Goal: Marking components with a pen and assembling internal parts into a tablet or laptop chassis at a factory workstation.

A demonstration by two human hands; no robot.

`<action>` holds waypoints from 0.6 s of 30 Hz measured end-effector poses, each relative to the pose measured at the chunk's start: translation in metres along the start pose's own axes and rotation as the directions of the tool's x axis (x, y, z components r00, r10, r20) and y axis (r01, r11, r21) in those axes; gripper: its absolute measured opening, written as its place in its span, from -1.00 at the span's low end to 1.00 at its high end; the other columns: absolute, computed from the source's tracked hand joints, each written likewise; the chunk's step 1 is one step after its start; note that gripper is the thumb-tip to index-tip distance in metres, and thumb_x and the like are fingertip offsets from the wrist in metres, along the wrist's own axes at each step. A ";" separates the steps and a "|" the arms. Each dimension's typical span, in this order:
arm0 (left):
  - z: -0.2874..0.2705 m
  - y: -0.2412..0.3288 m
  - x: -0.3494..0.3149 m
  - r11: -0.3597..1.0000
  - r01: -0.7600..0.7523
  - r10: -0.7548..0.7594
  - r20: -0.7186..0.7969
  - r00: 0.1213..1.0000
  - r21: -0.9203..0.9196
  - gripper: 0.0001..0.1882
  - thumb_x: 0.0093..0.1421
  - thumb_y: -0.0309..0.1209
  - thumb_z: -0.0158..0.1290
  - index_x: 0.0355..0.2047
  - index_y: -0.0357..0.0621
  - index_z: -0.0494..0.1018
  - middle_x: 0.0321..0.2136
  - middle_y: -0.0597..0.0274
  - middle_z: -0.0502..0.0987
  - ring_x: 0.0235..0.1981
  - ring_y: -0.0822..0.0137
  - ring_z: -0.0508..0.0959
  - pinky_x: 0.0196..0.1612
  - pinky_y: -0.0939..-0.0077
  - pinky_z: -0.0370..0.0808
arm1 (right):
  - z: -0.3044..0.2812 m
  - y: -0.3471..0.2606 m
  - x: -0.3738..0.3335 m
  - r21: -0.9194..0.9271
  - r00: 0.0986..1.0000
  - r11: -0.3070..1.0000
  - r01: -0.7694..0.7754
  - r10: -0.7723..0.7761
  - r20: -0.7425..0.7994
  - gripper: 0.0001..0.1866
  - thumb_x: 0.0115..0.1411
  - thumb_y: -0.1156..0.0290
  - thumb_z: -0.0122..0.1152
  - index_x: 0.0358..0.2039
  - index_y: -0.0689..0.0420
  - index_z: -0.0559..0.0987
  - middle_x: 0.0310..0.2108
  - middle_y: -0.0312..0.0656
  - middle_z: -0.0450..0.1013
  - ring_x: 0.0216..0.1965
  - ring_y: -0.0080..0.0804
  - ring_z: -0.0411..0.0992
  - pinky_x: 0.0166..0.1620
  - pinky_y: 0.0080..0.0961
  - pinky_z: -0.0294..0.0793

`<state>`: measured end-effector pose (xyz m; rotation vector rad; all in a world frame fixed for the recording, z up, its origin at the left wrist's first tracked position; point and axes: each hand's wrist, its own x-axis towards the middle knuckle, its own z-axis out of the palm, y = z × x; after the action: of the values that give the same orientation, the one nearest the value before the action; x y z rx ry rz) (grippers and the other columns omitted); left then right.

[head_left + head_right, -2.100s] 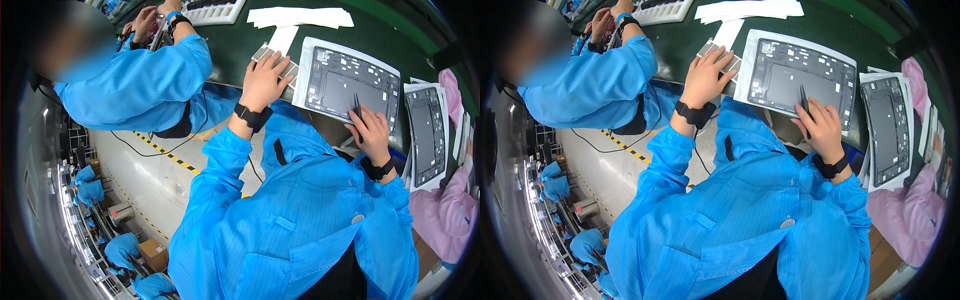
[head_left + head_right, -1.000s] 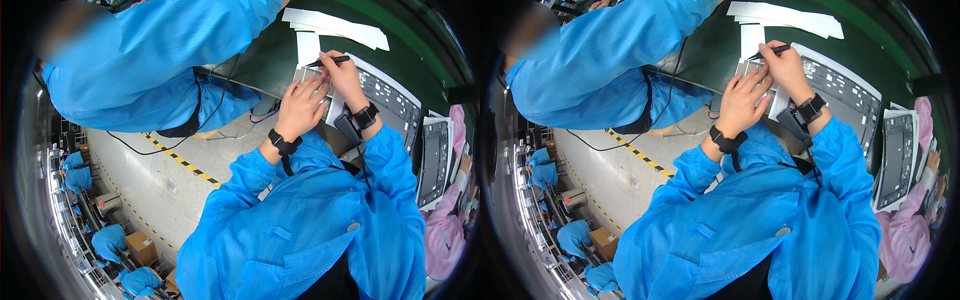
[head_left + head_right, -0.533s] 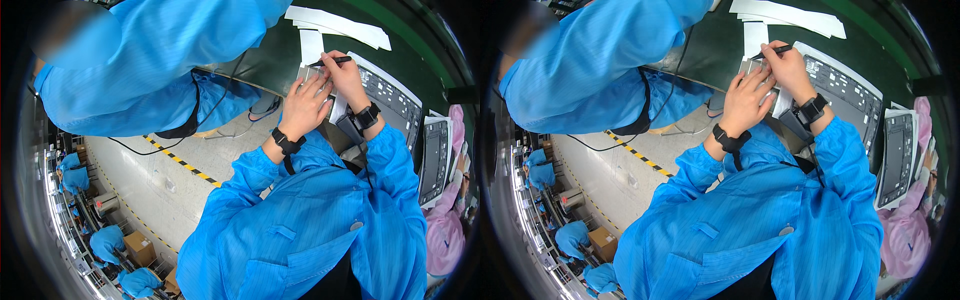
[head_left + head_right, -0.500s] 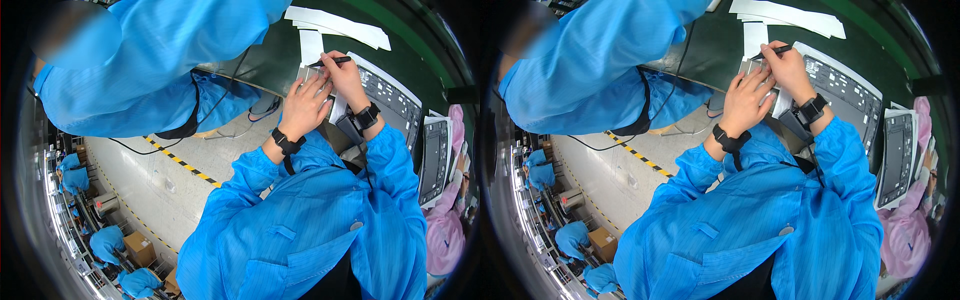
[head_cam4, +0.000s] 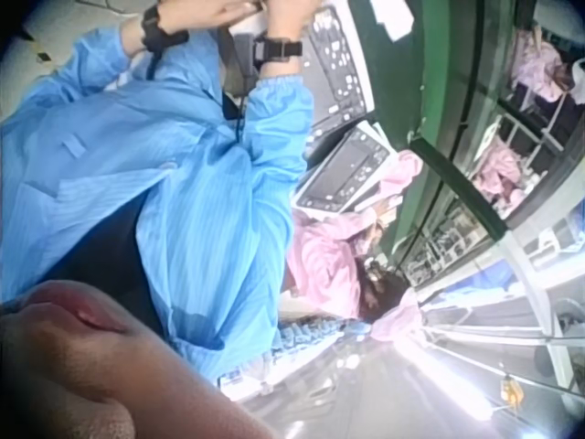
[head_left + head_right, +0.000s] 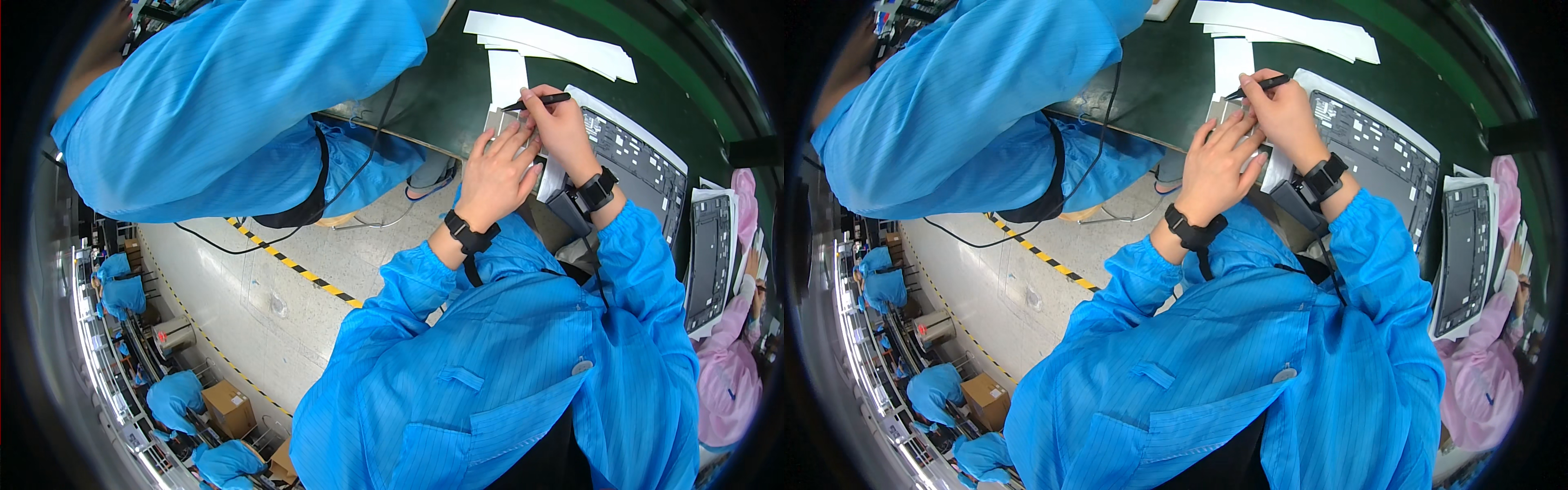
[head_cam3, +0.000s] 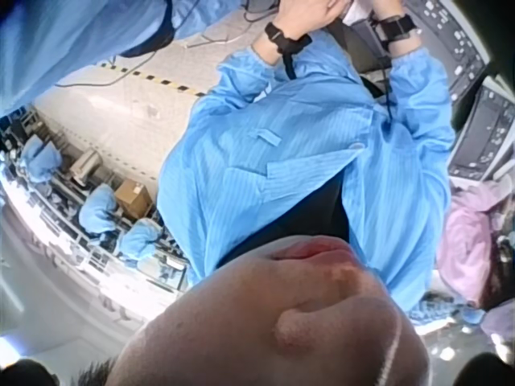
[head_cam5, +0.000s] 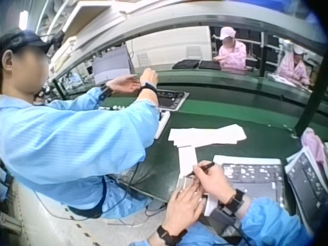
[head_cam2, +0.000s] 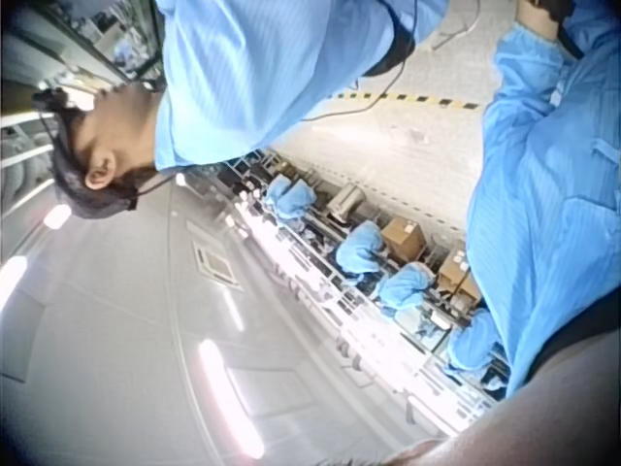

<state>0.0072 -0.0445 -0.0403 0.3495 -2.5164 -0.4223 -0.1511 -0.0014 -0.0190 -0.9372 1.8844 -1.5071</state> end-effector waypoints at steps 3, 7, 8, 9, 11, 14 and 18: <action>0.001 0.001 -0.001 1.000 0.007 -0.007 -0.003 1.000 -0.001 -0.60 0.21 -0.22 0.07 0.04 -0.04 0.52 0.12 0.16 0.46 0.21 0.18 0.40 0.25 0.10 0.23 | 0.004 0.003 -0.003 0.035 0.994 0.994 0.104 -0.102 -0.040 -0.73 0.32 0.28 0.15 -0.20 0.24 0.63 -0.52 -0.21 0.55 -0.50 -0.59 0.47 -0.43 -0.63 0.42; 0.001 0.005 0.001 0.999 0.013 -0.013 0.016 1.000 -0.031 -0.59 0.22 -0.22 0.08 0.05 -0.03 0.51 0.13 0.18 0.46 0.21 0.16 0.39 0.25 0.09 0.23 | -0.006 0.007 -0.003 0.252 0.994 0.963 0.097 -0.079 -0.081 -0.73 0.33 0.33 0.13 -0.14 0.26 0.63 -0.50 -0.21 0.55 -0.47 -0.58 0.50 -0.39 -0.65 0.44; 0.001 0.004 0.001 0.999 0.014 -0.013 0.016 1.000 -0.034 -0.59 0.22 -0.22 0.08 0.05 -0.03 0.51 0.13 0.18 0.46 0.21 0.16 0.39 0.25 0.09 0.23 | -0.011 -0.002 -0.003 0.253 0.989 0.960 0.121 -0.093 -0.118 -0.73 0.33 0.34 0.13 -0.14 0.28 0.62 -0.49 -0.21 0.56 -0.46 -0.58 0.51 -0.37 -0.66 0.45; 0.000 0.002 -0.001 0.999 0.020 -0.019 0.024 1.000 -0.043 -0.59 0.22 -0.23 0.07 0.06 -0.02 0.50 0.14 0.18 0.45 0.22 0.16 0.39 0.25 0.09 0.23 | -0.016 -0.011 -0.004 0.255 0.983 0.956 0.142 -0.106 -0.152 -0.73 0.34 0.35 0.12 -0.14 0.30 0.62 -0.48 -0.20 0.56 -0.45 -0.58 0.51 -0.36 -0.67 0.45; -0.004 0.002 -0.001 0.997 0.037 -0.032 0.060 0.998 -0.072 -0.59 0.26 -0.26 0.04 0.09 -0.06 0.48 0.16 0.18 0.44 0.23 0.12 0.37 0.27 0.04 0.21 | -0.046 -0.022 -0.016 0.291 0.967 0.945 0.153 -0.082 -0.242 -0.73 0.33 0.36 0.14 -0.13 0.30 0.62 -0.47 -0.18 0.57 -0.46 -0.58 0.51 -0.37 -0.68 0.42; -0.018 0.009 0.004 0.993 0.065 -0.066 -0.004 0.998 -0.101 -0.59 0.27 -0.28 0.01 0.10 -0.14 0.46 0.16 0.17 0.44 0.24 0.07 0.36 0.28 -0.03 0.18 | -0.105 -0.025 -0.061 0.272 0.968 0.961 0.049 0.022 -0.250 -0.75 0.33 0.38 0.14 -0.14 0.30 0.62 -0.50 -0.19 0.56 -0.52 -0.61 0.45 -0.44 -0.70 0.34; -0.018 0.022 -0.003 0.946 0.069 -0.065 0.025 0.998 -0.318 -0.65 0.21 -0.42 0.07 0.01 -0.23 0.48 0.08 0.09 0.48 0.13 -0.02 0.44 0.21 0.09 0.30 | -0.105 -0.013 -0.115 0.159 0.967 0.979 -0.126 0.157 -0.203 -0.76 0.34 0.40 0.12 -0.17 0.33 0.61 -0.56 -0.25 0.50 -0.56 -0.62 0.43 -0.38 -0.67 0.44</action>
<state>0.0161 -0.0275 -0.0193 0.3056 -2.4010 -0.8485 -0.1603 0.1503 0.0158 -0.5806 1.9128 -1.6872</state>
